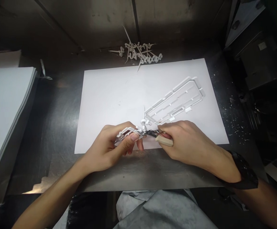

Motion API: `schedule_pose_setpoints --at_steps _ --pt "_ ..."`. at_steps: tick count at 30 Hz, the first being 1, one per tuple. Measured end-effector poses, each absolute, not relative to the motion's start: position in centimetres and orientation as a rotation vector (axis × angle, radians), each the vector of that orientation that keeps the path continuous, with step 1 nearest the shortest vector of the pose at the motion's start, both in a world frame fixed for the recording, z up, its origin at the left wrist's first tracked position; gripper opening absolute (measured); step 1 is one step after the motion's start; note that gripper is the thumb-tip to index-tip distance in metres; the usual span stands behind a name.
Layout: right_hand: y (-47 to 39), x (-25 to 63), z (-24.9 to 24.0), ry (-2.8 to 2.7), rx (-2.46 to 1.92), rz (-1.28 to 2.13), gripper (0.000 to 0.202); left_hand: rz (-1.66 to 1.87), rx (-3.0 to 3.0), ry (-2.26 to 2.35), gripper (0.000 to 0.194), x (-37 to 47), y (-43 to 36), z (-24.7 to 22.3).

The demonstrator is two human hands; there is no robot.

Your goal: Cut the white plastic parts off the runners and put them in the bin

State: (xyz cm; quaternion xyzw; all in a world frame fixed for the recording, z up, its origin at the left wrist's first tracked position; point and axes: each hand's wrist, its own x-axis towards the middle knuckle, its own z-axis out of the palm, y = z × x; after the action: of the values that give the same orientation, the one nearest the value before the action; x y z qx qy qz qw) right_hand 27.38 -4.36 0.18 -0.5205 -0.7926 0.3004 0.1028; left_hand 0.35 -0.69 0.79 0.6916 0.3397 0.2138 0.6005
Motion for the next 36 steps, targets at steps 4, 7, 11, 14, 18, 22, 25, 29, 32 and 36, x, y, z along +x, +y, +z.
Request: schedule_pose_setpoints --at_steps 4,7,11,14,18,22,25,29,32,36 --pt "-4.3 27.3 0.1 -2.298 -1.555 0.943 0.033 0.506 1.568 0.778 0.027 0.3 -0.5 0.8" --pt "-4.3 27.3 -0.1 -2.285 -1.578 0.963 0.037 0.499 1.534 0.793 0.031 0.3 -0.5 0.8" --pt "-4.2 27.4 -0.1 -2.275 -1.593 0.964 0.039 0.447 1.481 0.841 0.037 0.5 -0.6 1.1" --pt "-4.2 27.4 0.1 -2.228 -1.581 1.016 0.044 0.426 1.449 0.845 0.034 0.6 -0.5 1.1" --pt "-4.4 27.1 0.8 -2.030 -1.638 1.259 0.050 0.445 1.397 0.799 0.032 0.4 -0.4 1.1" --pt "-4.3 27.0 1.5 -1.874 -1.663 1.390 0.051 0.448 1.274 0.750 0.030 0.4 -0.6 1.0" --pt "-4.2 27.1 1.7 -1.756 -1.684 1.470 0.052 0.481 1.038 0.666 0.029 0.7 -0.7 0.8" --pt "-3.8 27.4 1.6 -1.660 -1.679 1.439 0.051 0.521 0.618 0.522 0.059 1.0 -0.6 0.7" --pt "-3.6 27.5 1.6 -1.637 -1.700 1.346 0.050 0.518 0.505 0.511 0.068 0.9 -0.4 0.8" --pt "-3.6 27.7 1.5 -1.634 -1.684 1.338 0.049 0.545 0.406 0.477 0.073 0.7 -0.1 0.9"
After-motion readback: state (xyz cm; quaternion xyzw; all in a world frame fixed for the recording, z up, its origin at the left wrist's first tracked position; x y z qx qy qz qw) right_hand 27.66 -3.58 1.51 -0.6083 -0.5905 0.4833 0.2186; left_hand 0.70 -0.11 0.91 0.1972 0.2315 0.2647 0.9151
